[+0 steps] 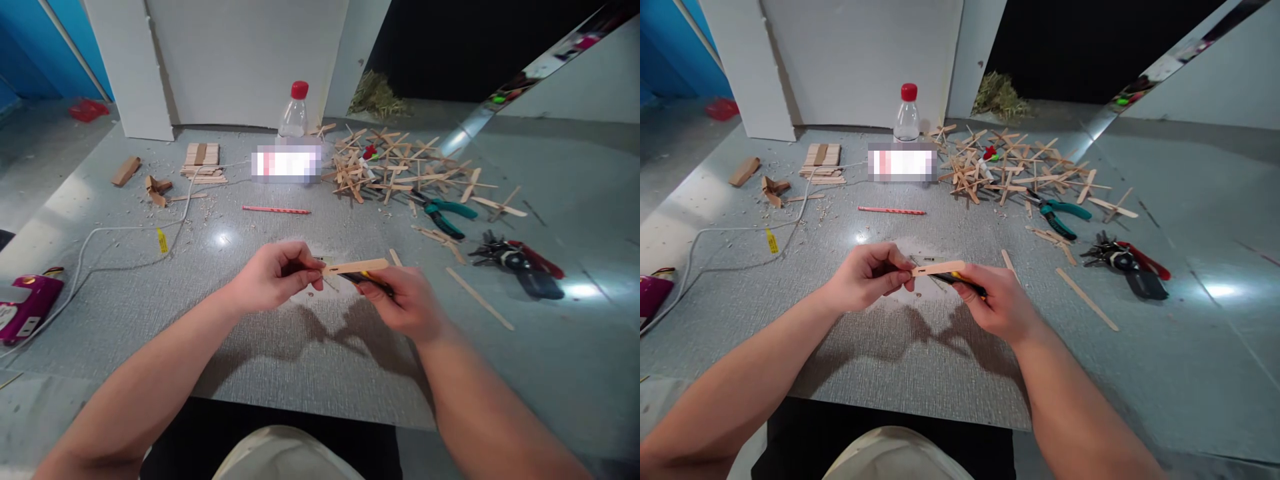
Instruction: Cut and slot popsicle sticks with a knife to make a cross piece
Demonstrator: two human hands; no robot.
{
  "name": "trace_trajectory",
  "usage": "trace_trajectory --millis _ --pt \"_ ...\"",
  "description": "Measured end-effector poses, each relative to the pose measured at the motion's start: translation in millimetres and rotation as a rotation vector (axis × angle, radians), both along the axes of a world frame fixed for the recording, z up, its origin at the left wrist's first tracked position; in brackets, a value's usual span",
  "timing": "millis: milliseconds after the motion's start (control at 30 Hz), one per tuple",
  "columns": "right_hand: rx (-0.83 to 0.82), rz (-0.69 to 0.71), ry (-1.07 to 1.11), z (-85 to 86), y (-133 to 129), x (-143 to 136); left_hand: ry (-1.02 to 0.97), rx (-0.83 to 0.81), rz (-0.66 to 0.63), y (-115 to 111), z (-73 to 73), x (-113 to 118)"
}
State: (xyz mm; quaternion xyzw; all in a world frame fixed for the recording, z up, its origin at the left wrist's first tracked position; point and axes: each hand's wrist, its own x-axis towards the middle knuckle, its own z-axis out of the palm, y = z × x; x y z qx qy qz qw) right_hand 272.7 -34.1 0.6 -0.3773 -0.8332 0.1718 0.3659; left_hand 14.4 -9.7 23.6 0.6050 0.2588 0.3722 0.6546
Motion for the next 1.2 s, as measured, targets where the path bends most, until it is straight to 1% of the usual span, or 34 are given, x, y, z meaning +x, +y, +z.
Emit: trace_trajectory --millis 167,233,333,400,500,600,667,733,800,867,933,1067,1133,1200 --pt "-0.024 0.009 -0.045 6.6 0.3 3.1 0.046 0.032 0.016 0.2 1.8 -0.8" --pt "-0.031 0.011 -0.047 7.9 0.0 2.6 0.061 0.004 0.003 0.2 3.1 -0.3" --pt "-0.063 0.004 -0.012 5.1 -0.7 0.5 0.018 -0.076 -0.046 1.7 3.2 0.2" --pt "-0.119 0.004 0.029 0.5 -1.2 -0.7 -0.025 -0.110 -0.063 3.2 1.8 0.2" --pt "-0.277 0.031 0.105 -7.7 -1.2 -0.9 -0.057 -0.104 -0.053 4.9 -1.4 0.4" --pt "-0.413 0.068 0.167 -12.0 0.1 0.5 -0.049 -0.033 -0.025 4.8 -4.5 1.4" --pt "-0.437 0.078 0.163 -10.7 1.1 0.8 -0.008 0.027 0.011 4.1 -5.9 1.8" --pt "-0.378 0.048 0.121 -6.7 1.6 0.3 0.054 0.075 0.070 3.4 -6.5 1.7" --pt "-0.228 -0.024 0.069 -1.9 1.5 -0.2 0.090 0.104 0.113 3.2 -6.4 1.1" --pt "-0.072 -0.095 0.037 1.7 1.2 0.4 0.079 0.128 0.139 3.1 -5.4 0.6" --pt "0.008 -0.128 0.022 3.5 1.0 1.9 0.086 0.172 0.175 2.5 -3.7 0.3" --pt "0.016 -0.139 -0.015 6.1 1.4 3.6 0.206 0.359 0.283 -1.1 -0.8 1.1" --pt "0.011 -0.119 -0.025 7.7 1.7 2.3 0.257 0.473 0.327 -2.9 -1.3 1.8" --pt "0.009 -0.094 -0.043 8.8 2.1 0.3 0.303 0.552 0.368 -2.8 -3.5 2.0"
